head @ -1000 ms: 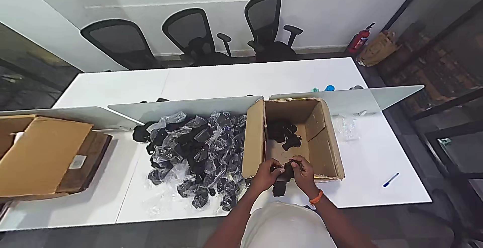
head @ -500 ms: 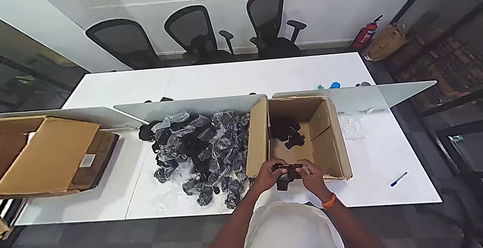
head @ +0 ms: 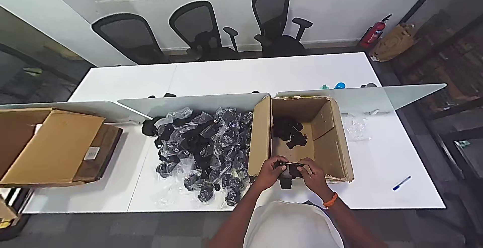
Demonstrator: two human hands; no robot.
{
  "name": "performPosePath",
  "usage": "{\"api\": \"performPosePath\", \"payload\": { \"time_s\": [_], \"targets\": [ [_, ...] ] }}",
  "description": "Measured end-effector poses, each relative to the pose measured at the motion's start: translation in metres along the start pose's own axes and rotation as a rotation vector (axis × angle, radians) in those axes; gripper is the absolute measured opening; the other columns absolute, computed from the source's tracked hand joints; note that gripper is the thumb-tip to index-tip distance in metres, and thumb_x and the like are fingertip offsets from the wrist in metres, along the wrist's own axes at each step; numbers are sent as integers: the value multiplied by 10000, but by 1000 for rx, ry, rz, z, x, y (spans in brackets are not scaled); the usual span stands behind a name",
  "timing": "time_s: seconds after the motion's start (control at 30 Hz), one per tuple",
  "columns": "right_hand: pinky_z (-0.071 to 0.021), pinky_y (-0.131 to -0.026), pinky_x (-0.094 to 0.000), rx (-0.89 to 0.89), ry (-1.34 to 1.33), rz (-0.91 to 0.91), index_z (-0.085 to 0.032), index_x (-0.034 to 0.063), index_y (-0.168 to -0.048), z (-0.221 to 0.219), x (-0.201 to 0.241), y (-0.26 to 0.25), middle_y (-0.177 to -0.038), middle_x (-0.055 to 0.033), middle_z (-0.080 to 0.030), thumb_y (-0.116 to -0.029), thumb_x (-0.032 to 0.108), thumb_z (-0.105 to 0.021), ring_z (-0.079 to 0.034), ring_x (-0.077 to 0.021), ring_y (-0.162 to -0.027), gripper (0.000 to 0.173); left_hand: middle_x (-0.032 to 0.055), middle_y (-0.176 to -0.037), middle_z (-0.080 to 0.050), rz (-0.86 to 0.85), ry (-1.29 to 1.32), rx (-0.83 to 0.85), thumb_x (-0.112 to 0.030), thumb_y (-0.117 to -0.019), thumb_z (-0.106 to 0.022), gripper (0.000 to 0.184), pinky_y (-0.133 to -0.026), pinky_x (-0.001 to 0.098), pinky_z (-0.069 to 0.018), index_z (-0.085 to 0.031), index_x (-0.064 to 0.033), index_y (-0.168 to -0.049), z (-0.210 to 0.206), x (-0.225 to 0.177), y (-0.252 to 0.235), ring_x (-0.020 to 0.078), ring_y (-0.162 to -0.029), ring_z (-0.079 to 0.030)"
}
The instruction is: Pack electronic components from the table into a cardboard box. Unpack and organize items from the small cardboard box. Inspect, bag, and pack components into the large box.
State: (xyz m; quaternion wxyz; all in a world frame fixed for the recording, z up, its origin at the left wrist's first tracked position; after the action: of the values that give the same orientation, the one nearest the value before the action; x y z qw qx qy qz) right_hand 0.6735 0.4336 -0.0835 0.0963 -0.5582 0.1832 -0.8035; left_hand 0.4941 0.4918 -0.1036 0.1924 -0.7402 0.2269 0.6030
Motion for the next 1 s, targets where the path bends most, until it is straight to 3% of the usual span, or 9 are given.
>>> {"api": "performPosePath", "payload": {
  "time_s": [0.2, 0.43, 0.57, 0.67, 0.73, 0.8, 0.87, 1.0],
  "targets": [
    [-574, -941, -290, 40, -25, 0, -729, 67, -1071, 0, 0, -5, -1066, -36, -723, -990, 201, -663, -678, -96, -1032, 170, 137, -1161, -703, 14, -11, -2, 49, -958, -603, 217, -931, 364, -585, -655, 66, -1168, -1, 1, -1, 176, -1027, -695],
    [-580, -887, -281, 109, 8, -147, -753, 68, -1032, -3, -10, -10, -1002, -34, -731, -975, 295, -685, -686, -87, -968, 244, 147, -1181, -697, -18, -137, -37, 7, -954, -635, 195, -963, 360, -581, -697, 45, -1134, -5, 1, -1, 184, -1077, -687],
    [-553, -828, -289, 209, 98, -246, -732, 86, -938, -11, -18, -13, -889, -17, -699, -1031, 318, -572, -658, -85, -876, 297, 139, -1157, -700, -66, -217, -40, -55, -913, -730, 230, -939, 356, -590, -699, 31, -1124, -8, -1, 2, 179, -1052, -690],
    [-505, -729, -346, 287, 173, -259, -632, 84, -793, -20, -21, -17, -725, -33, -589, -1085, 345, -424, -599, -133, -737, 444, 114, -1122, -718, -117, -297, -62, -105, -899, -765, 217, -942, 345, -587, -720, 2, -1083, -11, -2, 4, 162, -1048, -691],
    [-513, -734, -343, 289, 152, -253, -656, 81, -837, -23, -24, -19, -748, -31, -611, -1089, 360, -399, -612, -126, -749, 455, 101, -1096, -724, -125, -322, -94, -104, -925, -735, 160, -922, 329, -588, -730, -10, -1054, -10, -2, 4, 151, -1020, -694],
    [-563, -832, -306, 280, 84, -235, -707, 68, -1069, -22, -21, -20, -951, -38, -702, -1072, 356, -431, -666, -95, -892, 399, 100, -1092, -723, -124, -329, -113, -102, -947, -706, 143, -914, 325, -592, -730, -8, -1050, -9, -3, 3, 147, -1012, -695],
    [-571, -861, -294, 255, 5, -158, -640, 13, -1230, -20, -11, -20, -1062, -76, -686, -1045, 304, -490, -662, -103, -952, 376, 105, -1090, -720, -137, -335, -126, -109, -967, -675, 141, -906, 324, -592, -729, -4, -1042, -8, -4, 3, 148, -1013, -693],
    [-565, -910, -298, 215, 19, -10, -665, 23, -1134, -15, 1, -15, -1083, -96, -684, -947, 209, -598, -660, -123, -1026, 272, 119, -1065, -712, -187, -374, -133, -127, -1001, -615, 175, -902, 319, -583, -718, 15, -991, -10, -5, 6, 148, -1001, -685]
  ]
}}
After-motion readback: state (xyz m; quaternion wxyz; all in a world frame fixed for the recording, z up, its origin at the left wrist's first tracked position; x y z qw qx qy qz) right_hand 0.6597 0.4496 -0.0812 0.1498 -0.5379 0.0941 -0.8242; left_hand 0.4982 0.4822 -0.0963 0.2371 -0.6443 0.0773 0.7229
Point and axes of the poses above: each hand's wrist, its own y-axis away from the middle knuckle, its own z-axis out of the back of the hand, x = y × z, the point moved 8 cm from there along -y, towards the middle knuckle
